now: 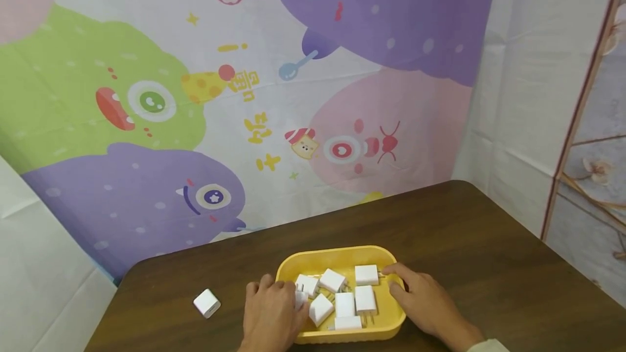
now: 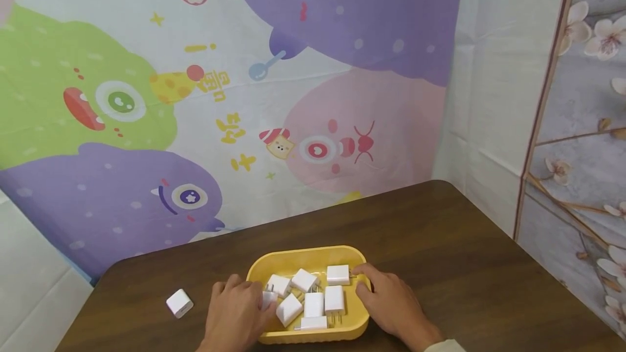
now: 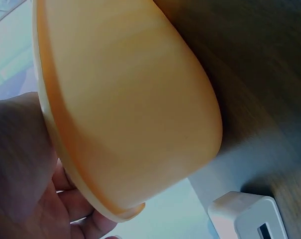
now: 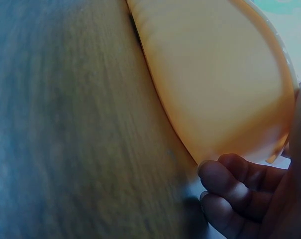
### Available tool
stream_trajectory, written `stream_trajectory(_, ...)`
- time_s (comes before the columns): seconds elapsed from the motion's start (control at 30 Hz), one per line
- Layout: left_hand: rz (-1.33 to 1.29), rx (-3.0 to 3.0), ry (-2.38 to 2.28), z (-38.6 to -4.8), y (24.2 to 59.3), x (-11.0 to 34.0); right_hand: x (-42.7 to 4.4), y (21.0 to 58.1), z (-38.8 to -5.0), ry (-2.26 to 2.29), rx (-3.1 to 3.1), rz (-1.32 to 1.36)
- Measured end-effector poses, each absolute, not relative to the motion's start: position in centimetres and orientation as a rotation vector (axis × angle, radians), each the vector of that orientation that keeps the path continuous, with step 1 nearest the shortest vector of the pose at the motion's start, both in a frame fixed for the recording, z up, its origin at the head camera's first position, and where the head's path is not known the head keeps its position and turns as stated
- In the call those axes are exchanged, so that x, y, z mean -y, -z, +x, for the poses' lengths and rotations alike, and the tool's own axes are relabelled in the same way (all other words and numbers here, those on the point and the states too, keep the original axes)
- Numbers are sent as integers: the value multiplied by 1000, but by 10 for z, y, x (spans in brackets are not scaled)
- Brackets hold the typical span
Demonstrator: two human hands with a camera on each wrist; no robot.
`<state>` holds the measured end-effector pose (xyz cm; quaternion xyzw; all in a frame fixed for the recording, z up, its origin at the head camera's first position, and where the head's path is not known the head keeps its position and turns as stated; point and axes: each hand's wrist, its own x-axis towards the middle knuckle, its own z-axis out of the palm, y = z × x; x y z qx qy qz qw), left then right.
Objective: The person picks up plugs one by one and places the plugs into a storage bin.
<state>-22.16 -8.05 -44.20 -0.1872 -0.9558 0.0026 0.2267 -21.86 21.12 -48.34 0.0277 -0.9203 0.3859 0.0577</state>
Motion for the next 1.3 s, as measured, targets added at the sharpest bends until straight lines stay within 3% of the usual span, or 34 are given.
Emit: stream_trajectory(1.3,-547,2690,-31,-222,442,80,-211,482,-219,-1202,2792,81)
